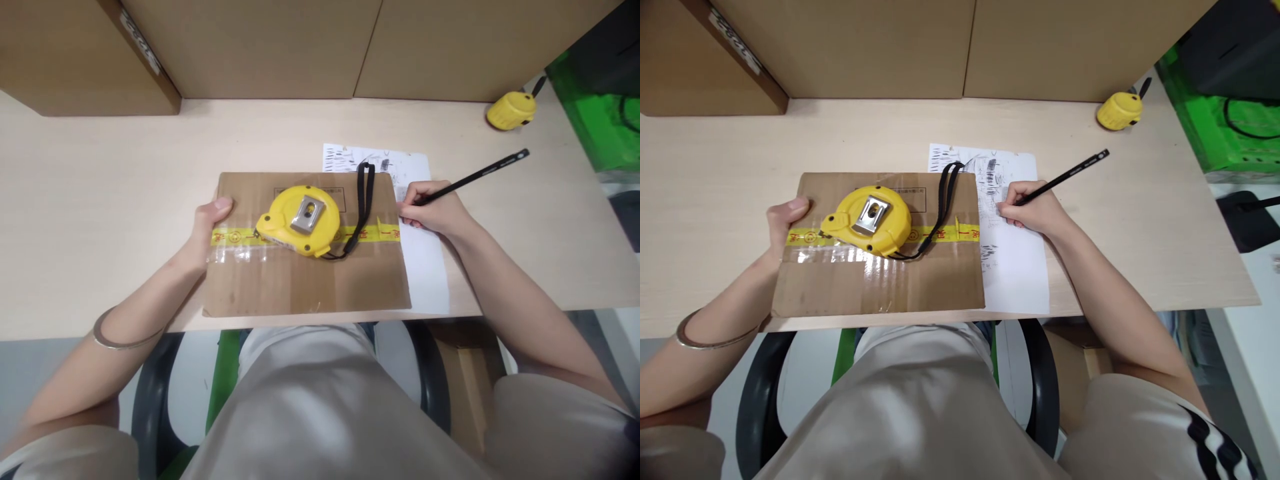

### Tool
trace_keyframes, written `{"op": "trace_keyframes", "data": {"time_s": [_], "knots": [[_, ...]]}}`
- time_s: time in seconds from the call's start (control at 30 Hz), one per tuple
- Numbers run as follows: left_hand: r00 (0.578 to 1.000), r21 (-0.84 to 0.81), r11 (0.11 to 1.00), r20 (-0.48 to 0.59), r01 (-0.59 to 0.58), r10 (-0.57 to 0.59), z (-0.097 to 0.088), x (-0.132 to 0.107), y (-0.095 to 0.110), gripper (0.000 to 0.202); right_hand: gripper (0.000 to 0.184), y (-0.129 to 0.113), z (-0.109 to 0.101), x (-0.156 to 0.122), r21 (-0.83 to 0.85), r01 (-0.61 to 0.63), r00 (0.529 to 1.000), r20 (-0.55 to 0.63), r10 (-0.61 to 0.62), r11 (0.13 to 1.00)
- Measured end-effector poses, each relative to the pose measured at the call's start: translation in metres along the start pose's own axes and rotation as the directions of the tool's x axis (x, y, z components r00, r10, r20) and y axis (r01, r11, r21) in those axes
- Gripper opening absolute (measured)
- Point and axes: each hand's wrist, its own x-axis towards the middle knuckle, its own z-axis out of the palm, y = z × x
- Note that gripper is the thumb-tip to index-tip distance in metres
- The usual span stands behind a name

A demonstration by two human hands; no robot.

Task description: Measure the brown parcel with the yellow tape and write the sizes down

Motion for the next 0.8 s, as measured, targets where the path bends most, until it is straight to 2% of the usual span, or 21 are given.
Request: {"op": "trace_keyframes", "data": {"time_s": [0.13,0.2,0.23,0.27,0.33,0.4,0.43,0.47,0.53,0.57,0.6,0.63,0.7,0.8], "knots": [[1.0,-0.008,1.0,0.018,-0.021,0.022,0.005,-0.001,0.0,0.065,0.052,-0.005,-0.006,0.002,-0.014,-0.046,0.998,0.052,0.047,0.999],[0.995,-0.009,0.995,0.024,-0.1,0.1,0.013,-0.005,0.003,0.063,0.056,-0.01,-0.006,0.005,-0.096,-0.08,0.995,0.057,0.086,0.992],[0.985,0.0,0.985,0.019,-0.173,0.173,0.017,-0.008,0.006,0.06,0.056,-0.014,-0.005,0.007,-0.193,-0.099,0.993,0.05,0.111,0.976],[0.967,0.017,0.967,0.011,-0.256,0.256,0.02,-0.011,0.008,0.058,0.055,-0.018,-0.004,0.008,-0.321,-0.117,0.99,0.036,0.135,0.94],[0.92,0.078,0.917,0.003,-0.392,0.393,0.024,-0.018,0.013,0.057,0.052,-0.029,0.0,0.01,-0.567,-0.141,0.986,-0.007,0.166,0.812],[0.882,0.16,0.87,0.023,-0.467,0.47,0.022,-0.021,0.017,0.049,0.044,-0.043,0.004,0.01,-0.681,-0.174,0.984,-0.091,0.153,0.711],[0.866,0.201,0.844,0.05,-0.497,0.498,0.019,-0.021,0.019,0.04,0.038,-0.051,0.007,0.008,-0.683,-0.178,0.983,-0.159,0.094,0.708],[0.853,0.235,0.822,0.077,-0.519,0.517,0.016,-0.021,0.019,0.03,0.033,-0.061,0.01,0.006,-0.666,-0.153,0.973,-0.23,-0.006,0.73],[0.851,0.268,0.809,0.109,-0.523,0.513,0.009,-0.02,0.02,0.017,0.032,-0.084,0.019,-0.002,-0.63,0.017,0.903,-0.324,-0.283,0.776],[0.866,0.276,0.822,0.112,-0.498,0.487,0.006,-0.019,0.02,0.015,0.038,-0.096,0.025,-0.007,-0.632,0.142,0.853,-0.312,-0.418,0.762],[0.885,0.282,0.84,0.102,-0.463,0.454,0.005,-0.019,0.02,0.015,0.046,-0.108,0.033,-0.013,-0.639,0.267,0.809,-0.258,-0.528,0.721],[0.9,0.291,0.853,0.081,-0.432,0.428,0.004,-0.019,0.02,0.017,0.055,-0.12,0.041,-0.019,-0.645,0.37,0.785,-0.168,-0.596,0.669],[0.906,0.316,0.855,0.041,-0.412,0.421,0.007,-0.019,0.021,0.019,0.067,-0.138,0.058,-0.031,-0.623,0.513,0.775,0.038,-0.631,0.591],[0.891,0.23,0.863,0.053,-0.451,0.451,0.013,-0.019,0.022,0.023,0.058,-0.153,0.076,-0.047,-0.53,0.6,0.78,0.225,-0.583,0.599]]}}
